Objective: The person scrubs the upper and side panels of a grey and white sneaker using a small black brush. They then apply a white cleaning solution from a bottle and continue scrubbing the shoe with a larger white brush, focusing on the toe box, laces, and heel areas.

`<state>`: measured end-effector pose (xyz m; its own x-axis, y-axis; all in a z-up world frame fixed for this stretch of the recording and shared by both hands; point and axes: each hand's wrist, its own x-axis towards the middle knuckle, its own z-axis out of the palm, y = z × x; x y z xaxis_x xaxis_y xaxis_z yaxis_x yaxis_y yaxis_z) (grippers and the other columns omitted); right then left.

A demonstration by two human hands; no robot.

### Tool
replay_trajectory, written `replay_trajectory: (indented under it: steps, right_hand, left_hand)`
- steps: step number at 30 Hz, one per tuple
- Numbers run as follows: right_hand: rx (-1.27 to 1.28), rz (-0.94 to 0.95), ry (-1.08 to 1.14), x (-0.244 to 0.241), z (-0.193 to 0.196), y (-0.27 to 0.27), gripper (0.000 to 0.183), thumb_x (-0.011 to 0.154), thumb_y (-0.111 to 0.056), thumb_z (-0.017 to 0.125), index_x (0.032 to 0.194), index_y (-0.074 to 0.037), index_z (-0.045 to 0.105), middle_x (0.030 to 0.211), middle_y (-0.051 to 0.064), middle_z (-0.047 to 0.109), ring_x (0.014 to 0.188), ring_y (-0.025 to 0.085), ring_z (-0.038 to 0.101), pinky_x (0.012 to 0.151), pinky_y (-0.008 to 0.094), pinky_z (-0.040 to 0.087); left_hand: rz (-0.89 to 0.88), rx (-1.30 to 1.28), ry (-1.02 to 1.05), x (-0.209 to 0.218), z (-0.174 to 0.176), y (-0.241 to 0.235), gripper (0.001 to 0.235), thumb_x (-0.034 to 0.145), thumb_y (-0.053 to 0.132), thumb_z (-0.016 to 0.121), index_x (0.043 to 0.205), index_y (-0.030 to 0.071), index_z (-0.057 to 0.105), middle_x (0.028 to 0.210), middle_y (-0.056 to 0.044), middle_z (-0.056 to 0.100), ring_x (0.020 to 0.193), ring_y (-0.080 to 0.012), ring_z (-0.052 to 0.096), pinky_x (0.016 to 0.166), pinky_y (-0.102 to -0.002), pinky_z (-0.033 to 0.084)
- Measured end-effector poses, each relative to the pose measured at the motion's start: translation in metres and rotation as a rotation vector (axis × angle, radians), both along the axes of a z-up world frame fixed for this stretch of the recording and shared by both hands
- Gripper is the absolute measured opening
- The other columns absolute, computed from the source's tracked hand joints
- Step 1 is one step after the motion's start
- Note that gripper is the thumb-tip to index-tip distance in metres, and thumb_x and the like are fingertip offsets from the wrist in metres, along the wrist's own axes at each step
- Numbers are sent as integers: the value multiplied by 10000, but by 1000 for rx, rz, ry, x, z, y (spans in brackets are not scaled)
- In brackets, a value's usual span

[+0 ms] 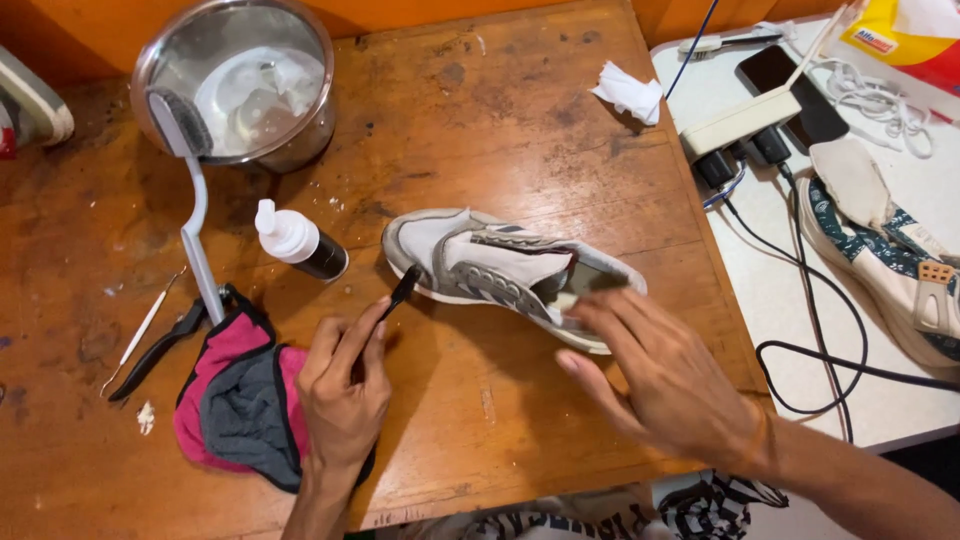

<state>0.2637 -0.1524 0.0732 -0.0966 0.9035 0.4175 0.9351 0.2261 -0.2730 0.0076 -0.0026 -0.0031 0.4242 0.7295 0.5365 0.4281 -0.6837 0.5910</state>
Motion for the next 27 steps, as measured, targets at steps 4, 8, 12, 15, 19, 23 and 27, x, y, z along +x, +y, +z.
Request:
replay_trajectory:
  steps: [4,8,12,15,19,23,27]
  right_hand:
    - [-634,-136,-116,7,-8,41,605,943,-712,488,930,-134,666,882,150,704,759,403,679,600,550,537]
    - [-803,-127,-34,6,7,83,443,897,-445,635,1055,-36,694,883,245,746,858,469,736,763,551,560]
    - [-840,-26,208,20,-13,99,268,859,-265,657,932,-8,668,801,252,717,798,480,707,732,537,528]
    - [-812,16,498,32,-20,102,185,867,-154,623,875,22,681,716,184,662,724,357,628,707,460,516]
    - [-708,1,898,36,-26,99,114,883,-58,619,820,20,673,665,44,614,648,191,535,675,345,489]
    - [-670,25,1091,40,-32,92,72,860,-20,639,838,19,696,629,-23,620,566,79,556,560,243,468]
    - [-618,22,1228,46,-36,94,62,856,15,655,882,36,708,616,7,628,528,54,577,534,208,465]
  left_hand:
    - [-67,57,44,10,8,-2,260,1003,27,646,1254,67,704,879,-64,575,611,-129,534,459,-240,428]
    - [-23,-6,-15,21,15,3,206,975,120,676,1138,183,784,735,-44,588,559,-225,608,514,-307,520]
    - [-41,-70,-46,27,21,9,217,1001,101,638,1172,145,764,738,-78,565,597,-260,626,535,-354,525]
    - [-16,-80,-20,31,14,14,256,1016,78,596,1223,138,735,806,-110,589,654,-319,658,565,-418,550]
    - [-10,-98,35,36,6,17,294,1032,64,547,1279,115,698,876,-146,616,682,-373,677,571,-489,564]
    - [-20,-84,42,50,12,5,342,1022,25,507,1320,96,658,905,-170,608,673,-436,664,555,-544,552]
    - [-82,-21,139,59,1,18,458,977,9,505,1381,177,639,912,-117,591,626,-404,673,555,-511,580]
